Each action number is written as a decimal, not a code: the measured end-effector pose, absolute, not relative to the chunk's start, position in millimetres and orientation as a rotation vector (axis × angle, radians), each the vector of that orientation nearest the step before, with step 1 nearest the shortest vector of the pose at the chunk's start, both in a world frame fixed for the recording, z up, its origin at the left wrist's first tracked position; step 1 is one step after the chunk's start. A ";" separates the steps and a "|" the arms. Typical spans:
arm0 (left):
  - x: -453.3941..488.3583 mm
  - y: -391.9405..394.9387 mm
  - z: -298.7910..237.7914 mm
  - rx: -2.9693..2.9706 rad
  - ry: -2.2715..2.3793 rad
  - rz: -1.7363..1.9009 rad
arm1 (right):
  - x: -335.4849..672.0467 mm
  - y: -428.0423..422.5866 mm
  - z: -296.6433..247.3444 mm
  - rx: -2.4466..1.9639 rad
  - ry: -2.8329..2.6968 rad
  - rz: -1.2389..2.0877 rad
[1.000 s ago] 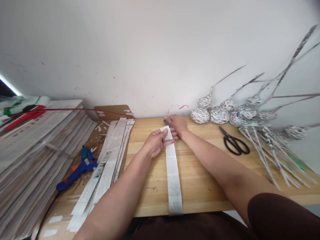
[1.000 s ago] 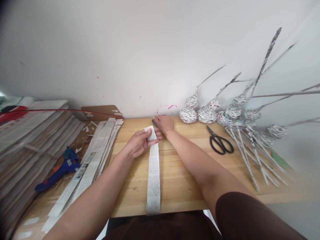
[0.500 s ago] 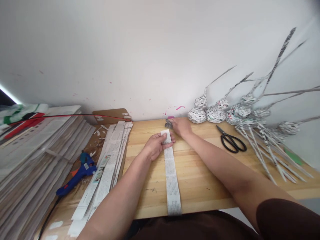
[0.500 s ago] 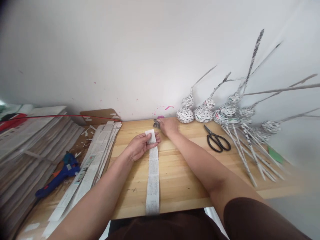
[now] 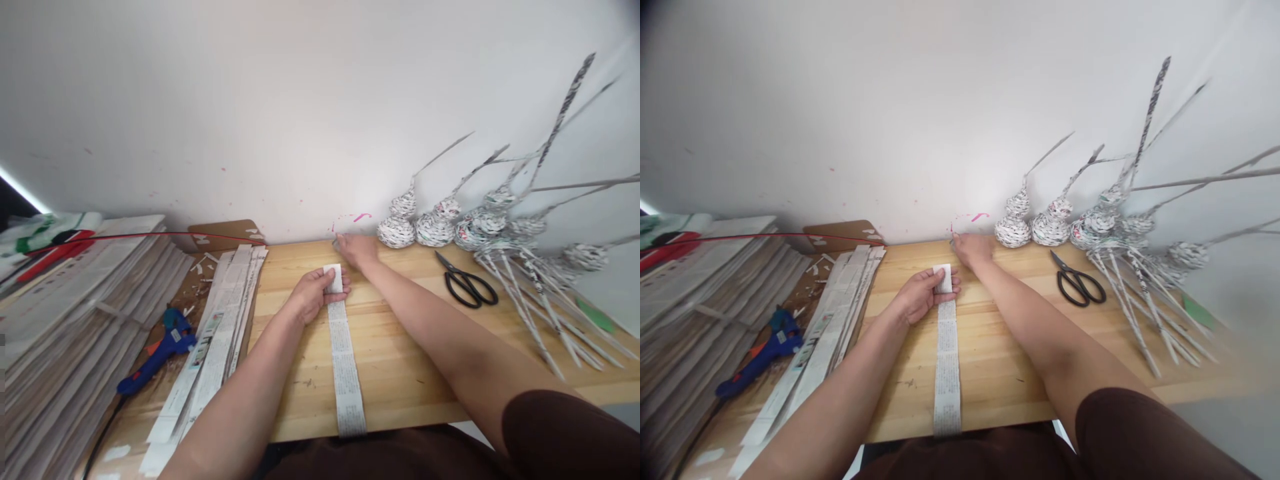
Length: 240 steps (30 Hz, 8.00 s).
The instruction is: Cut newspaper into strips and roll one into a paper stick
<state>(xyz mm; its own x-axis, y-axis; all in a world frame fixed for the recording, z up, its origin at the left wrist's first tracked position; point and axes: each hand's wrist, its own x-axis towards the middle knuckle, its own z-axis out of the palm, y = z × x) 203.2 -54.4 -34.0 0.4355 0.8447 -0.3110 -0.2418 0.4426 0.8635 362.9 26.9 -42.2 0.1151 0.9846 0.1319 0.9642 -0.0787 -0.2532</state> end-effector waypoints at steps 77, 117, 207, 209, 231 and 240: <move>211.3 -66.4 -31.4 1.240 0.972 0.932 | 385.1 -53.3 -28.4 -1.004 -1.479 1.429; 213.0 -70.4 -34.9 1.328 1.048 0.927 | 381.7 -56.2 -19.5 -1.211 -1.350 1.318; 211.6 -68.4 -34.3 1.241 1.037 0.788 | 386.6 -53.2 -25.8 -1.193 -1.404 1.418; 211.3 -68.1 -33.7 1.245 1.038 0.786 | 386.9 -53.1 -26.0 -1.191 -1.415 1.416; 213.0 -69.6 -34.1 1.294 1.057 0.806 | 376.9 -57.4 -24.4 -1.239 -1.245 1.405; 212.1 -71.0 -36.0 1.386 1.028 0.781 | 374.7 -58.5 -28.6 -1.281 -1.224 1.316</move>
<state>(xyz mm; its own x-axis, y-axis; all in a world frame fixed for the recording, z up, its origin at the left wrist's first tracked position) 212.1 -71.0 -36.0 0.3881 0.9141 -0.1172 0.1326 0.0705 0.9887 374.7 -58.5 -28.6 -0.0572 0.9927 -0.1058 0.0339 -0.1040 -0.9940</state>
